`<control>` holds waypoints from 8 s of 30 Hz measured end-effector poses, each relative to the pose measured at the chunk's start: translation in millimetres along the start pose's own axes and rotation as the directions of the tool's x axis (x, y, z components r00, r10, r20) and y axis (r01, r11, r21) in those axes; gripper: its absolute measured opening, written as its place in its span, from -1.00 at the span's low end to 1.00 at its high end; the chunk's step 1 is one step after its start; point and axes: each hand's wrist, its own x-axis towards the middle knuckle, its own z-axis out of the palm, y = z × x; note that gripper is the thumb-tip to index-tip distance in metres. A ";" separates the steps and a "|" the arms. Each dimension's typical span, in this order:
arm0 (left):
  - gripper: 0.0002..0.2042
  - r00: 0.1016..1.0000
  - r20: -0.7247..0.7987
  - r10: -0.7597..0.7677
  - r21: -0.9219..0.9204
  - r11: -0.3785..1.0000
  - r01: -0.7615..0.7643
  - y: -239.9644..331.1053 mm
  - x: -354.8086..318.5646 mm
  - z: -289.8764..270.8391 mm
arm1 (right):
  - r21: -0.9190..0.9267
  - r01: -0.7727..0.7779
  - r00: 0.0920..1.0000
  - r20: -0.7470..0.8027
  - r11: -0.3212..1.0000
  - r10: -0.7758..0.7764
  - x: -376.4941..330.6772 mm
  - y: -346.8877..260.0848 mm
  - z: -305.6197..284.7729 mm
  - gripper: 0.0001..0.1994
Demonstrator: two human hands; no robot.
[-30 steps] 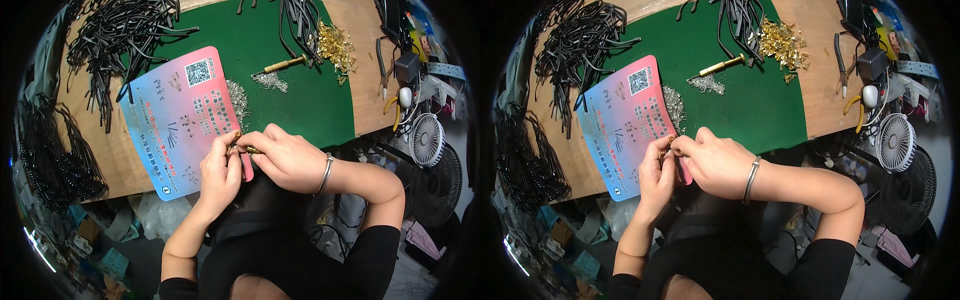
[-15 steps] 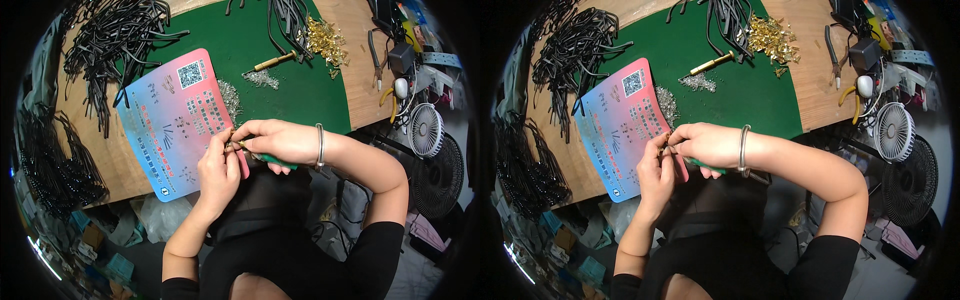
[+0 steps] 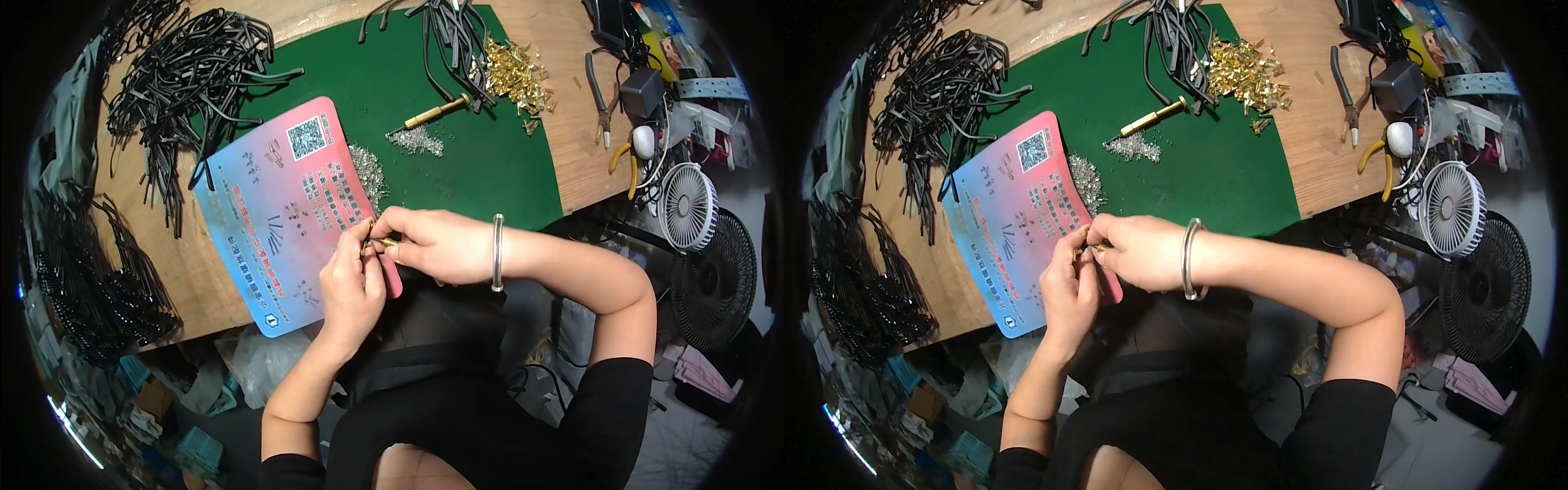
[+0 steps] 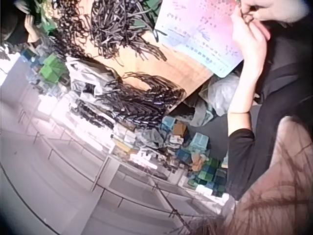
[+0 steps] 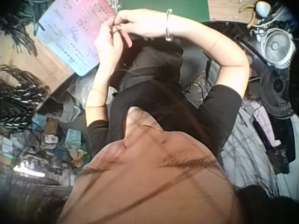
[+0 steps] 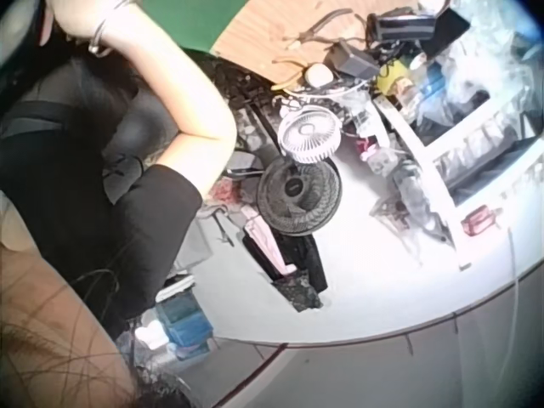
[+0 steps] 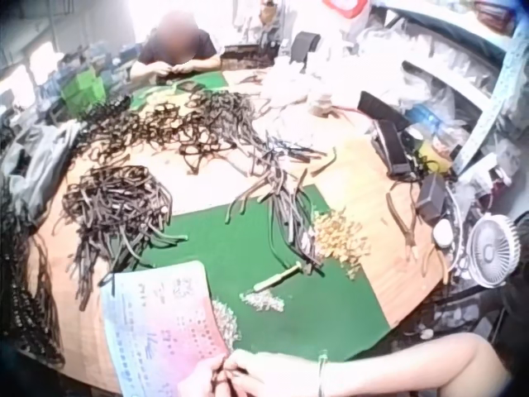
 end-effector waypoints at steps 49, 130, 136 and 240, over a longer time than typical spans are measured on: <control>-0.95 0.952 -0.205 0.228 0.224 0.958 -0.181 -18.9 11.4 -18.9 | -0.626 -0.316 0.638 -0.696 0.713 -0.328 148.6 -97.8 -152.9 -0.64; -0.91 0.985 0.169 0.035 -0.058 0.998 -0.026 -11.7 20.9 -40.7 | -0.586 0.289 0.909 -0.078 0.757 -0.408 -4.8 24.2 5.8 -0.66; -0.92 0.990 0.135 0.045 -0.043 0.998 -0.040 -12.2 18.8 -36.0 | -0.581 0.307 0.887 -0.113 0.754 -0.448 3.0 27.1 11.0 -0.67; -0.85 0.851 0.024 0.525 0.247 0.822 -0.514 -40.7 -23.5 -41.4 | -0.618 0.414 0.798 -0.106 0.669 -0.593 -6.2 37.1 38.9 -0.79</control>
